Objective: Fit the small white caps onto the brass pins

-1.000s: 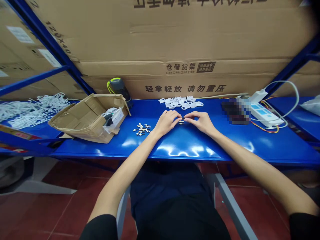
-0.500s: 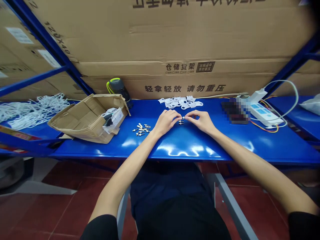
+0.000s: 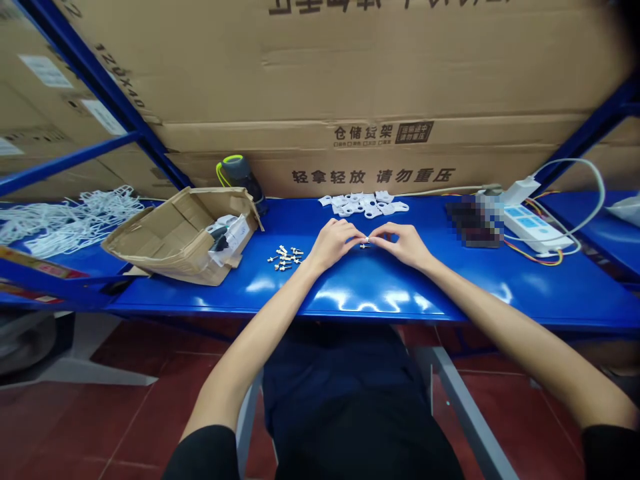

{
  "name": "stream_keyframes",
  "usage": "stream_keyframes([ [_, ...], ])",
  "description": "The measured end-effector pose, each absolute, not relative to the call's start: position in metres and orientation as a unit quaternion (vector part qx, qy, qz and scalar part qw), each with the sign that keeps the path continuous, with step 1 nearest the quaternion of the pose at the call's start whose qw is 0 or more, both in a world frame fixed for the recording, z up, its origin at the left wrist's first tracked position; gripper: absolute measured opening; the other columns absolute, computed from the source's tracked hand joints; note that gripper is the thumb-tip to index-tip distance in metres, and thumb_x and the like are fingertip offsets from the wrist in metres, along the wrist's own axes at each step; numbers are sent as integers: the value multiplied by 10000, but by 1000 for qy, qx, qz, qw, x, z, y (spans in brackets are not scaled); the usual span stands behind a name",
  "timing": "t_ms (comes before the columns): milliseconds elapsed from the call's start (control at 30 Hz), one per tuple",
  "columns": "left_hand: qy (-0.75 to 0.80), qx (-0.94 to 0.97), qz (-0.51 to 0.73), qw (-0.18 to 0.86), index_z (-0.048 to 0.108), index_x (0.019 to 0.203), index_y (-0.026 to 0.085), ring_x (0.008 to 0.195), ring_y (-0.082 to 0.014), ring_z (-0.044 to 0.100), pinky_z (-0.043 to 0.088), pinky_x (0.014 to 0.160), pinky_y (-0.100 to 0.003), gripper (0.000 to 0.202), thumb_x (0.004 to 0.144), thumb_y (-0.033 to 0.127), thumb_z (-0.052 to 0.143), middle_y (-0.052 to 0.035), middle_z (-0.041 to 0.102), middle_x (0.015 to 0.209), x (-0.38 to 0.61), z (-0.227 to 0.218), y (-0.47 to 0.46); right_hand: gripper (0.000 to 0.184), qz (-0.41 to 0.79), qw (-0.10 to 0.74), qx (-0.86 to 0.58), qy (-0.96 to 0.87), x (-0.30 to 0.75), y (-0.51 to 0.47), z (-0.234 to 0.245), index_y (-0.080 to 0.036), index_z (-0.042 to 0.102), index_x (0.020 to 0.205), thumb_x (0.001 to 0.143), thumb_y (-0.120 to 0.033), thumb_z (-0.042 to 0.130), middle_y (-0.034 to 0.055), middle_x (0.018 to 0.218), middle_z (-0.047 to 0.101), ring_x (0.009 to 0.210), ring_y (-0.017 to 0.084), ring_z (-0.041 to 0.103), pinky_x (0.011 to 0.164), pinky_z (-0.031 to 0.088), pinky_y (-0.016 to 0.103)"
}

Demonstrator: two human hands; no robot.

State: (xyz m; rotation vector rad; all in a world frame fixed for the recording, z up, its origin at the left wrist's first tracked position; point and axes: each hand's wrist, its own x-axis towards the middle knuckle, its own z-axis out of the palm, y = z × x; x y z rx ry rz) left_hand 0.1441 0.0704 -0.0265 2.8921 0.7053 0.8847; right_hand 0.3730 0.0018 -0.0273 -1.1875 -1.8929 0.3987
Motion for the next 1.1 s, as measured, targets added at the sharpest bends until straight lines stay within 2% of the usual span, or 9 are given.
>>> stream_keyframes([
  [333,271,921,281,10,776,1109,239,998,-208,655,409,908,-376,291,1083,414,545,-41,788,1070,145,-27,70,298,125,410,-505,-749,375,6,-29,-234,798,951,971,-495,655,45,934,800,772,213,664,741,502,354],
  [667,358,902,241,20,734,1206,222,1141,-226,644,416,964,-373,264,1098,282,501,-53,747,1225,146,-30,70,241,49,387,-566,-726,384,18,-37,-240,823,935,969,-392,639,47,932,811,822,244,678,822,509,390],
  [900,340,919,199,31,681,1348,223,1237,-235,599,424,1014,-386,449,1043,83,382,-72,676,1367,148,-32,68,269,31,321,-581,-747,390,31,-49,-255,843,972,984,-400,617,70,1013,785,880,254,676,843,522,403],
  [1100,342,923,170,39,637,1437,237,1273,-249,570,417,1049,-422,578,979,24,355,-79,633,1441,150,-31,65,268,13,303,-579,-756,390,32,-51,-278,853,1034,1003,-390,611,76,1089,765,1016,278,686,868,536,405],
])
